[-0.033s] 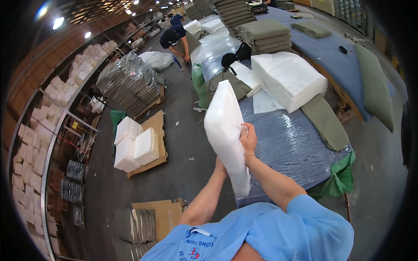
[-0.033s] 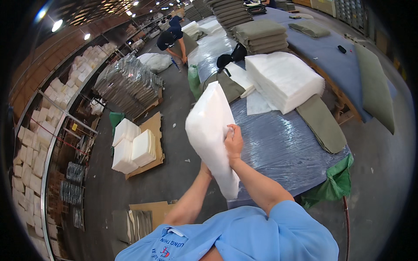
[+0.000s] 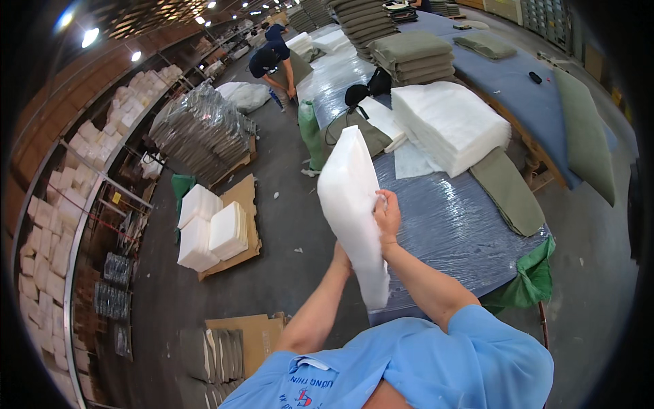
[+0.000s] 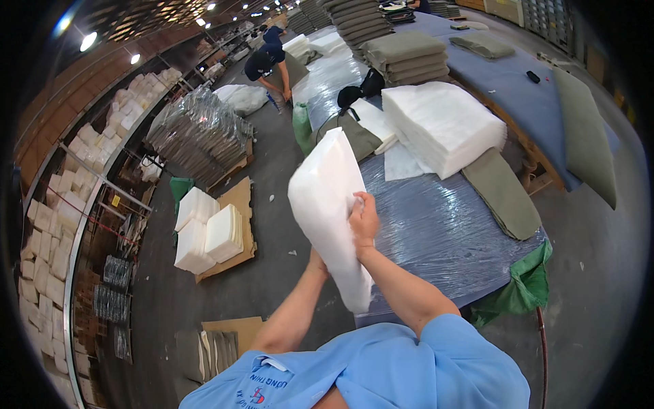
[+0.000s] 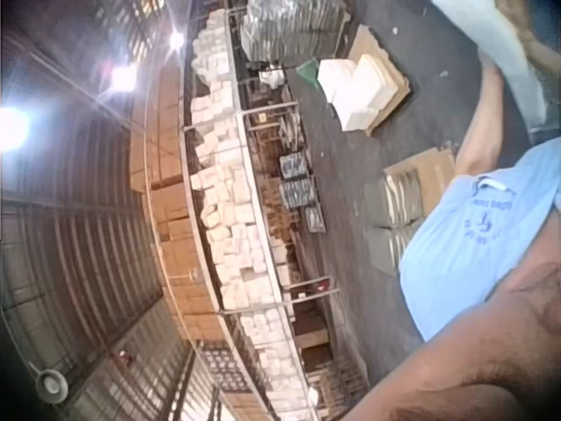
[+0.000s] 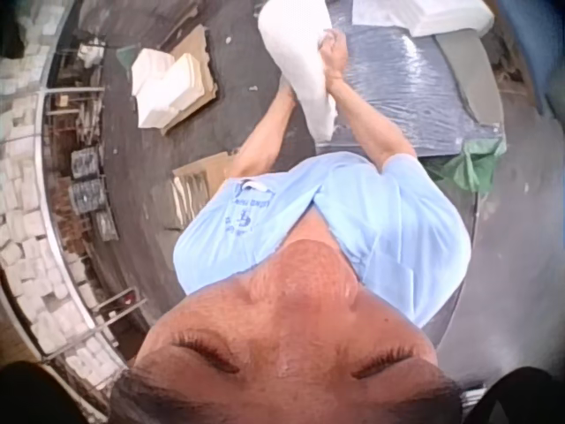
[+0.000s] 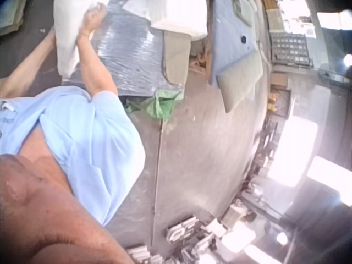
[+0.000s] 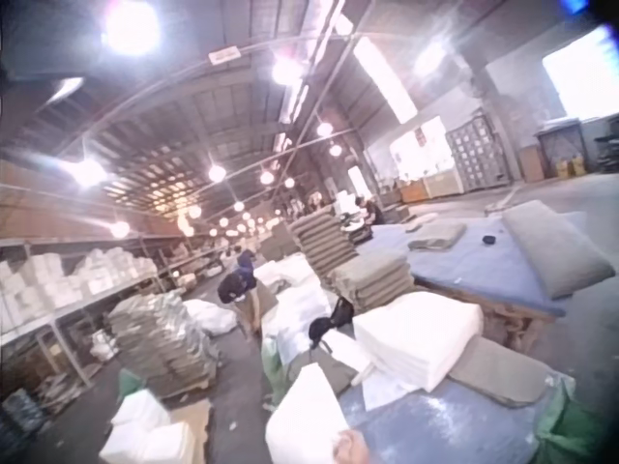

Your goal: The person folds a white fabric sheet multiple times on a table, then places it into a green fabric cover. The person handles the fabric by hand, smoothing and aligning edges before folding.

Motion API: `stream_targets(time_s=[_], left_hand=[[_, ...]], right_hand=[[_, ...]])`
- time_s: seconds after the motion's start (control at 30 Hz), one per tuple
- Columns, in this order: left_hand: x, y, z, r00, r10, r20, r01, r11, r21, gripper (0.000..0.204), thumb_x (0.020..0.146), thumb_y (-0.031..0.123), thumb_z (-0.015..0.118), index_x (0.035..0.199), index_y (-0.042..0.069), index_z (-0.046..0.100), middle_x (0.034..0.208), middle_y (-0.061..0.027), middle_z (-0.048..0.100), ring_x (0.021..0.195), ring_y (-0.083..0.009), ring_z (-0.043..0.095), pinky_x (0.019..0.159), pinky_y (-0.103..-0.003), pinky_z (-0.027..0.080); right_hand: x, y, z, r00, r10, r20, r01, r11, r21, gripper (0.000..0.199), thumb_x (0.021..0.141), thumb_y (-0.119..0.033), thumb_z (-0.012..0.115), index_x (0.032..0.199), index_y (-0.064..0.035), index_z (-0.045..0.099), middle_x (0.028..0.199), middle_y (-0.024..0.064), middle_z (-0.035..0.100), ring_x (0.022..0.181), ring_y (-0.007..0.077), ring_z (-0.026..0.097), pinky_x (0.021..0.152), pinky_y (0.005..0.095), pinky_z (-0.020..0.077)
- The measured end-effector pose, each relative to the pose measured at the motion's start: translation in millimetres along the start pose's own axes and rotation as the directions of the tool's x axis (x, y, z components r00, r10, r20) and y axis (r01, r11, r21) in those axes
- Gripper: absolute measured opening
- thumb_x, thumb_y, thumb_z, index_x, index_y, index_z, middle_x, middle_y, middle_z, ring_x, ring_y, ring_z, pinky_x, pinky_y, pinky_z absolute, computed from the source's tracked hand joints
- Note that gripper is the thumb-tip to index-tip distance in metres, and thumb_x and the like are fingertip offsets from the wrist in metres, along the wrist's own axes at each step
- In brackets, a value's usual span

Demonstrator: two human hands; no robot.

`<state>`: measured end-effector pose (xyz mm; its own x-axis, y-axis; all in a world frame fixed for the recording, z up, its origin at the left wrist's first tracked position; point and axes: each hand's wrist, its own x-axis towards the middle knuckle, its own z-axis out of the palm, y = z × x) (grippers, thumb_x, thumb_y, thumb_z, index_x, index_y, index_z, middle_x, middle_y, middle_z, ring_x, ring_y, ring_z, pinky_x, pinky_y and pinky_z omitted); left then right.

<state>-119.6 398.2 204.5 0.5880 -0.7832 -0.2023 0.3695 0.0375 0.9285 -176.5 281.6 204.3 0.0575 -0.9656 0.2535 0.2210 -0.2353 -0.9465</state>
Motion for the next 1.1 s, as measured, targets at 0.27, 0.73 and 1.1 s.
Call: stream_targets(time_s=[0.27,0.73,1.1], left_hand=[[8.7,153.6,15.6,0.92,-0.347,0.179,0.308,0.927,0.216,0.035,0.102,0.025,0.064,0.122,-0.003,0.07,0.101,-0.0114,0.077,0.079,-0.0186,0.076,0.068,-0.035,0.064],[75.5,47.2,-10.5,0.936,-0.35,0.044,0.288,0.828,0.481,0.055,0.107,0.041,0.057,0.14,-0.001,0.063,0.122,-0.0127,0.074,0.101,-0.0225,0.074,0.086,-0.034,0.061],[110.4,97.4,45.6,0.934,0.014,0.356,-0.287,0.62,0.73,0.055,0.107,0.026,0.054,0.16,0.013,0.047,0.173,-0.0145,0.029,0.159,-0.0277,0.027,0.127,-0.039,0.025]], right_hand=[[-15.5,-96.0,4.2,0.997,0.069,0.038,-0.076,0.978,0.196,0.016,0.105,-0.007,0.051,0.12,-0.0093,0.058,0.084,0.0054,0.062,0.069,0.0125,0.055,0.065,0.0316,0.0459],[-17.5,19.0,-52.0,0.891,0.373,0.257,-0.338,0.926,-0.17,0.028,0.1,-0.005,0.047,0.123,-0.0102,0.061,0.094,0.0127,0.07,0.079,0.0234,0.067,0.073,0.038,0.0515],[60.0,32.1,-62.1,0.647,0.537,0.542,-0.726,0.652,0.221,0.042,0.106,-0.039,0.056,0.093,-0.0002,0.066,0.085,0.0075,0.064,0.06,0.0133,0.06,0.053,0.0294,0.0478]])
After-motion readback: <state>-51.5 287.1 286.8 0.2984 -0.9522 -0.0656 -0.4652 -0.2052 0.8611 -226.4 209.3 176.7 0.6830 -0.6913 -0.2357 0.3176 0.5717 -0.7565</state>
